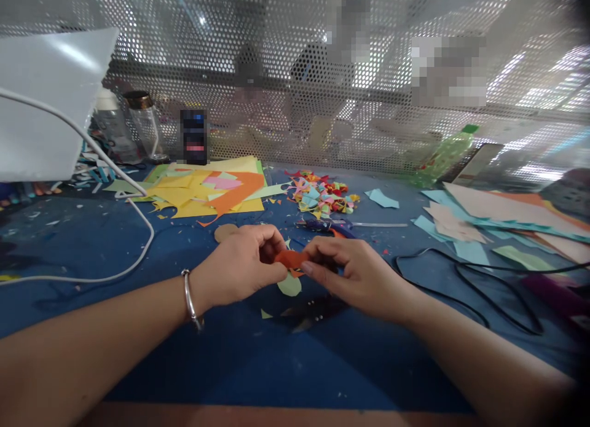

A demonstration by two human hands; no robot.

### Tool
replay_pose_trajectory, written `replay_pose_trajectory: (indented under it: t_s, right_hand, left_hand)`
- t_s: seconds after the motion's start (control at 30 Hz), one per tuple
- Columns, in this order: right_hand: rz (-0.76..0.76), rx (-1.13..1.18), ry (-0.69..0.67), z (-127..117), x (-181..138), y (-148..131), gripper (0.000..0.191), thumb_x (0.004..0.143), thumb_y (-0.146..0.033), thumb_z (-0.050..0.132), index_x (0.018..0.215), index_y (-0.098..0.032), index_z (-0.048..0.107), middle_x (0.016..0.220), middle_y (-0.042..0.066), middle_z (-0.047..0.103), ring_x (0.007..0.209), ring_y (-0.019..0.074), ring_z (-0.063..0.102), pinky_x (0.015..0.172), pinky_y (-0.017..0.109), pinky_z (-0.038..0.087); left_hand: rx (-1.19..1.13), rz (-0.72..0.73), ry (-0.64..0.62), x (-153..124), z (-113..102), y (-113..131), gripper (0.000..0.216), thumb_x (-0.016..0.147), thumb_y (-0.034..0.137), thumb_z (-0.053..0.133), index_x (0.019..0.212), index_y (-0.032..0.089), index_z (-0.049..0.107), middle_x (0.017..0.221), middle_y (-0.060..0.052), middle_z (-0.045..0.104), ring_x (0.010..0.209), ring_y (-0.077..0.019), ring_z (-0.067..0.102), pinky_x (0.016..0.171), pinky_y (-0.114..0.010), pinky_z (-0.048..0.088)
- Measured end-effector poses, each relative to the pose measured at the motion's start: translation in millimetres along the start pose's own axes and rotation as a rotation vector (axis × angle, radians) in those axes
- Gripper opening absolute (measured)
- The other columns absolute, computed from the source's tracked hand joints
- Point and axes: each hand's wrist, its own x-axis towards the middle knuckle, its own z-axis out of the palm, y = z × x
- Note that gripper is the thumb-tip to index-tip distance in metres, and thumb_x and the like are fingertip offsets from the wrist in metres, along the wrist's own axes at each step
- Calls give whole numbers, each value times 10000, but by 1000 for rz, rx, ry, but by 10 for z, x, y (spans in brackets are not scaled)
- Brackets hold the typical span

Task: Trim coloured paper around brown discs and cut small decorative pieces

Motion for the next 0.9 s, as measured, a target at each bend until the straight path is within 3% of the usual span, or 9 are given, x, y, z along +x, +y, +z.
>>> replay_pose_trajectory:
  t_s: [0.2,0.3,0.4,0.63,0.77,0.9]
  right_hand:
    - [54,19,31,-28,7,32,176,903,-289,532,773,-189,593,598,-43,482,515,102,425,482,223,328]
    - [39,33,1,-10,9,21,169,895,-288,534,780,-185,601,609,-36,504,524,104,444,492,221,345]
    - [37,22,-42,21,7,5,174,888,-295,533,784,-178,609,617,-30,518,522,107,455,492,223,355]
    - [48,-4,-53,0,29,45,224,906,-341,527,780,-181,620,590,-37,511,510,106,452,485,223,359]
    - [54,-59,75,-23,26,89,196,913,-311,532,785,-188,616,621,-25,536,530,106,462,476,213,370]
    - [-103,-172,192,-1,-2,67,113,918,-245,541,869,-191,627,725,6,612,577,110,525,530,217,429]
  left_hand:
    - [11,100,120,18,-64,-41,208,738,186,633,945,166,624,880,-28,661,796,-152,610,752,-305,503]
    - [-82,171,81,25,-18,-29,269,782,251,667,1031,162,620,973,-50,673,864,-155,621,800,-305,512]
    - [-110,170,19,27,32,-13,239,782,226,702,996,147,629,860,-26,674,772,-126,616,731,-262,506]
    - [-325,-17,-157,48,-25,-15,78,799,128,685,876,127,667,689,20,648,631,-79,576,636,-211,453]
    - [-491,-129,-53,43,-14,-5,40,788,87,682,800,124,671,676,18,649,628,-73,579,666,-212,458]
    - [-676,-270,77,30,45,45,94,807,72,654,744,125,608,711,-3,665,654,-92,624,691,-244,506]
